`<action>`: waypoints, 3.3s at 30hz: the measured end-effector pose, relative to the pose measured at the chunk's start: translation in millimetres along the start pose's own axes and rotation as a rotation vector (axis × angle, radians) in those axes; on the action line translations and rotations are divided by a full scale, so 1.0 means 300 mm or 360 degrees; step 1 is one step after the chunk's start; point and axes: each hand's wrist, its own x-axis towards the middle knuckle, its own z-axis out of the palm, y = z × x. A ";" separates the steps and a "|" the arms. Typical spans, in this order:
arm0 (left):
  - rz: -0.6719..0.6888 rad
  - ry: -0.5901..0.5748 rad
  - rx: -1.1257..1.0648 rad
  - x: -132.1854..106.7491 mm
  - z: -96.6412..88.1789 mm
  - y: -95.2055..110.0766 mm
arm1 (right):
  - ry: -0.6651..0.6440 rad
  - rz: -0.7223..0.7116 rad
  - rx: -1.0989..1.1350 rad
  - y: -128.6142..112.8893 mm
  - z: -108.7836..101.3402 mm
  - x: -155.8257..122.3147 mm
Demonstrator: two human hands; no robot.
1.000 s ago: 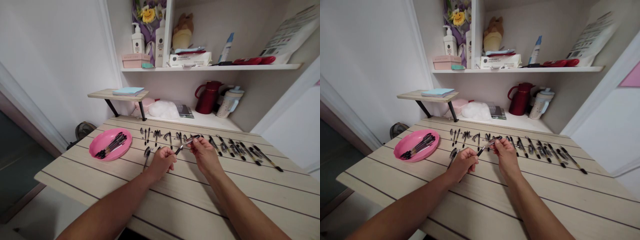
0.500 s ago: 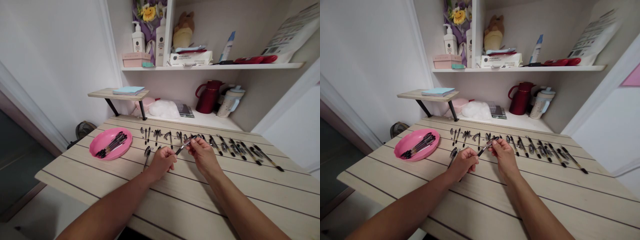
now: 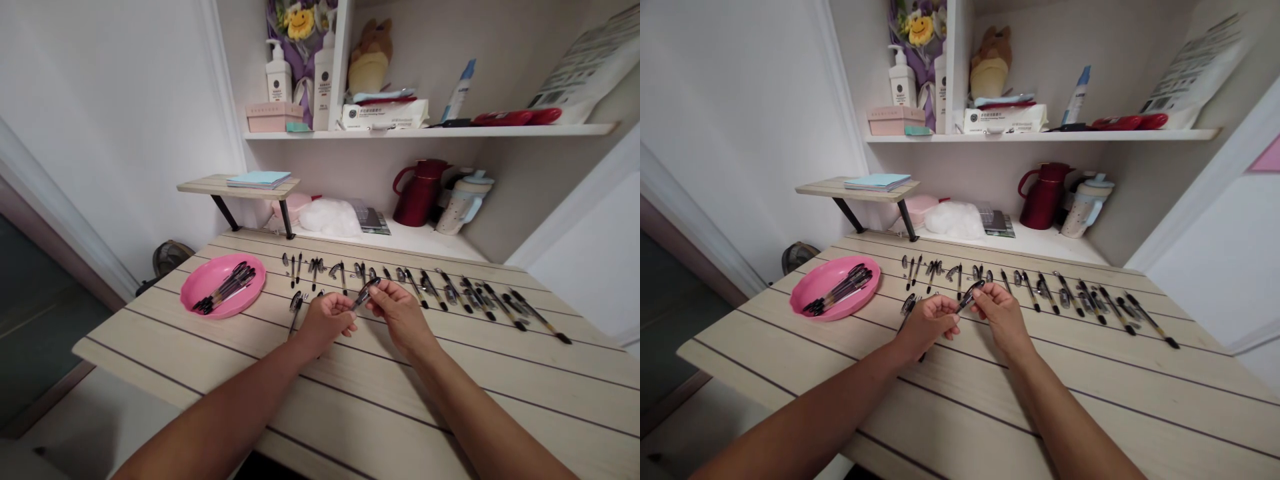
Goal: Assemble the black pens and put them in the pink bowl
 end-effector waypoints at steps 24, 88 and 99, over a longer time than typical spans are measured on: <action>0.0135 0.0096 0.0498 0.019 -0.025 -0.034 | -0.0029 0.0097 -0.0004 0.003 0.028 -0.015; 0.0369 0.0389 0.1862 -0.053 -0.145 0.025 | -0.0333 0.0088 -0.0543 0.131 0.009 -0.023; 0.0135 0.0381 0.1467 -0.002 -0.127 0.011 | -0.0306 0.0065 -0.0541 0.137 0.007 -0.016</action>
